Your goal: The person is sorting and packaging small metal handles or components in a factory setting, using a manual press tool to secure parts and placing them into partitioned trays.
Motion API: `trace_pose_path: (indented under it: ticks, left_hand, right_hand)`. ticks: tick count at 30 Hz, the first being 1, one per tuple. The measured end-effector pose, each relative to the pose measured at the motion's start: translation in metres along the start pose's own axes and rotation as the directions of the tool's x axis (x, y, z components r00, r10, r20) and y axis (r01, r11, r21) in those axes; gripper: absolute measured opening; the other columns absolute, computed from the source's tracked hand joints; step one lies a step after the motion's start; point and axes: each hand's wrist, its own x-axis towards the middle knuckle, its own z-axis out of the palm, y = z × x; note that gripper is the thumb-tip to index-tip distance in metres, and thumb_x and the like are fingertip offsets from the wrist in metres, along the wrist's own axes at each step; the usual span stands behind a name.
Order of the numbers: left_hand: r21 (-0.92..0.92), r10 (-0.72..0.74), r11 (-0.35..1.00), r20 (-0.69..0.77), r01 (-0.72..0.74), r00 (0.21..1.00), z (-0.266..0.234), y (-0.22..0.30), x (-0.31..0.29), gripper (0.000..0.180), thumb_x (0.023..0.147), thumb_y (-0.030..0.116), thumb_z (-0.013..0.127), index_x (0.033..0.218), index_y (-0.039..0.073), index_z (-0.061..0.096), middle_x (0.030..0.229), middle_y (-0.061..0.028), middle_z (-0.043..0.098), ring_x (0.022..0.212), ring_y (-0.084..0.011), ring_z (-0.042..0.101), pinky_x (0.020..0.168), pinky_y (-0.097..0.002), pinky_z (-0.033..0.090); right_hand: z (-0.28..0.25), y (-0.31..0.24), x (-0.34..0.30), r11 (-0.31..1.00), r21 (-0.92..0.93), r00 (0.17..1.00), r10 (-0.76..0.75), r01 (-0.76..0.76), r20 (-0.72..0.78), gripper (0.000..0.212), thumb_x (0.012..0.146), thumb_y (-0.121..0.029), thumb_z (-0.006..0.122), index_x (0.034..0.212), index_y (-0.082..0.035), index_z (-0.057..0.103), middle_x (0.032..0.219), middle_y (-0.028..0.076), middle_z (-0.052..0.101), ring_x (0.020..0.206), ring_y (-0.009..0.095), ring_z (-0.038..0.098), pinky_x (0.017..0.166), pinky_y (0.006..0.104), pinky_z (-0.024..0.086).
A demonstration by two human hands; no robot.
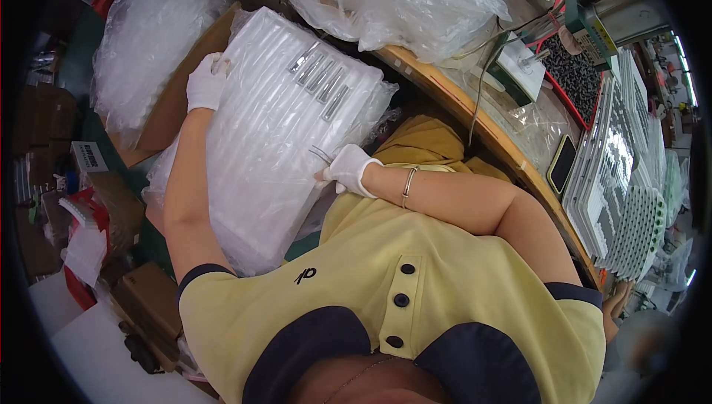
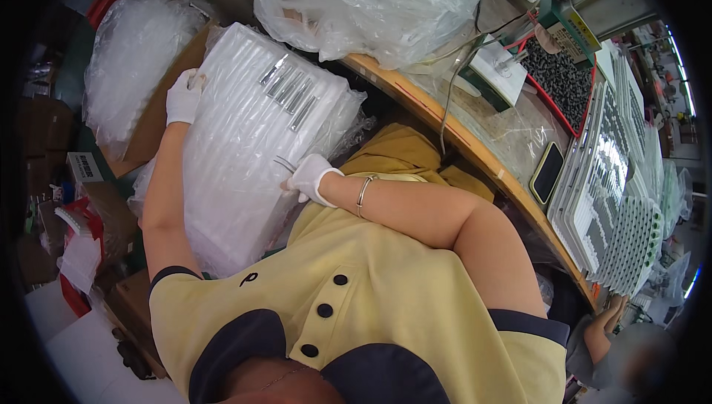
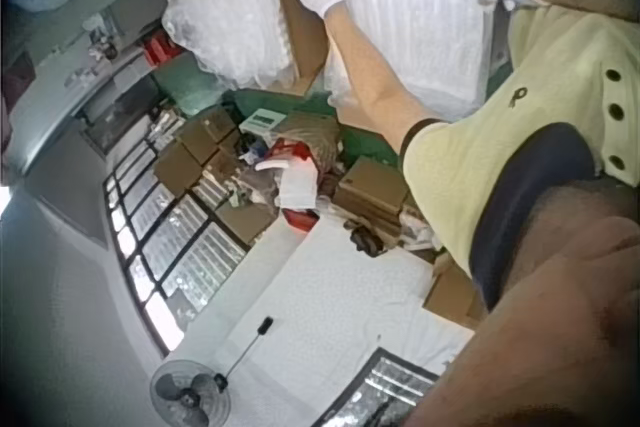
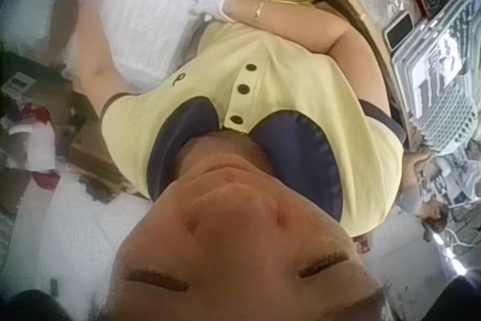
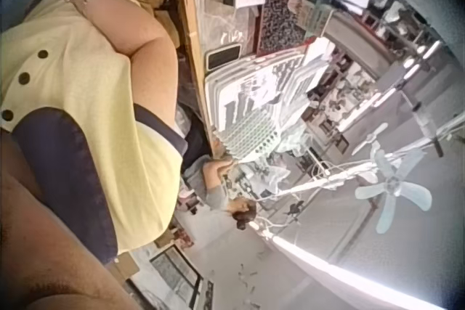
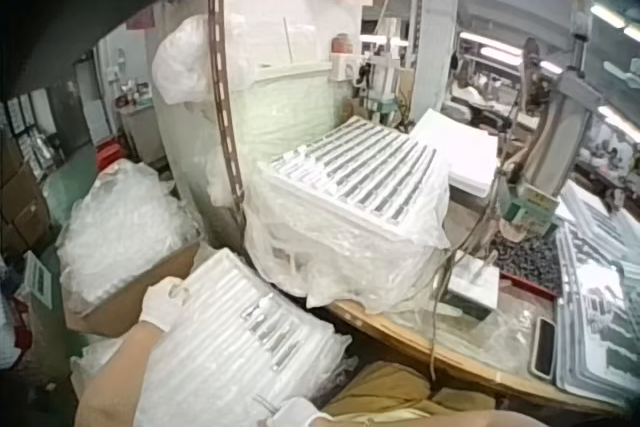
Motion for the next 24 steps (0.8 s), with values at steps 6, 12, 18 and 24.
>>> trace_pose_path:
  ticks: [6, 12, 18, 24]
  left_hand:
    - [0.192, -0.018, 0.981, 0.008, 0.016, 1.000, 0.009, 0.013, 0.008, 0.038, 0.083, 0.038, 0.061, 0.114, 0.015, 0.060, 0.103, -0.0114, 0.065, 0.097, -0.0293, 0.062, 0.085, -0.0369, 0.047]
    - [0.413, 0.311, 0.891, -0.252, -0.189, 0.916, 0.003, 0.050, -0.018, 0.036, 0.081, 0.029, 0.061, 0.112, 0.010, 0.060, 0.105, -0.0132, 0.062, 0.098, -0.0307, 0.058, 0.086, -0.0395, 0.045]
    - [0.111, 0.585, 0.791, 0.156, -0.602, 0.796, 0.046, 0.143, -0.057, 0.036, 0.083, 0.026, 0.058, 0.113, 0.006, 0.056, 0.117, -0.0146, 0.054, 0.113, -0.0337, 0.048, 0.094, -0.0441, 0.038]
    - [0.328, 0.446, 0.775, 0.319, -0.539, 0.836, 0.086, 0.140, -0.054, 0.047, 0.090, 0.036, 0.047, 0.125, 0.006, 0.048, 0.137, -0.0145, 0.039, 0.132, -0.0341, 0.029, 0.108, -0.0482, 0.023]
  right_hand:
    - [-0.030, 0.008, 0.012, 0.973, 0.163, 0.984, 0.152, -0.165, 0.090, 0.029, 0.078, -0.024, 0.072, 0.085, 0.003, 0.064, 0.074, 0.010, 0.067, 0.042, 0.012, 0.042, 0.039, 0.0263, 0.035]
    - [-0.073, 0.011, -0.019, 0.986, 0.159, 0.999, -0.047, 0.049, -0.012, 0.029, 0.081, -0.023, 0.069, 0.088, 0.004, 0.063, 0.074, 0.010, 0.066, 0.043, 0.008, 0.041, 0.038, 0.0247, 0.032]
    - [-0.112, 0.021, -0.062, 0.974, 0.122, 0.954, -0.152, 0.188, -0.257, 0.025, 0.085, -0.022, 0.063, 0.093, 0.002, 0.064, 0.067, 0.005, 0.065, 0.042, 0.007, 0.042, 0.040, 0.0215, 0.033]
    - [-0.136, 0.054, -0.088, 0.930, 0.247, 0.910, -0.164, 0.271, -0.381, 0.023, 0.087, -0.022, 0.061, 0.091, 0.001, 0.064, 0.067, 0.005, 0.065, 0.041, 0.005, 0.042, 0.039, 0.0193, 0.033]
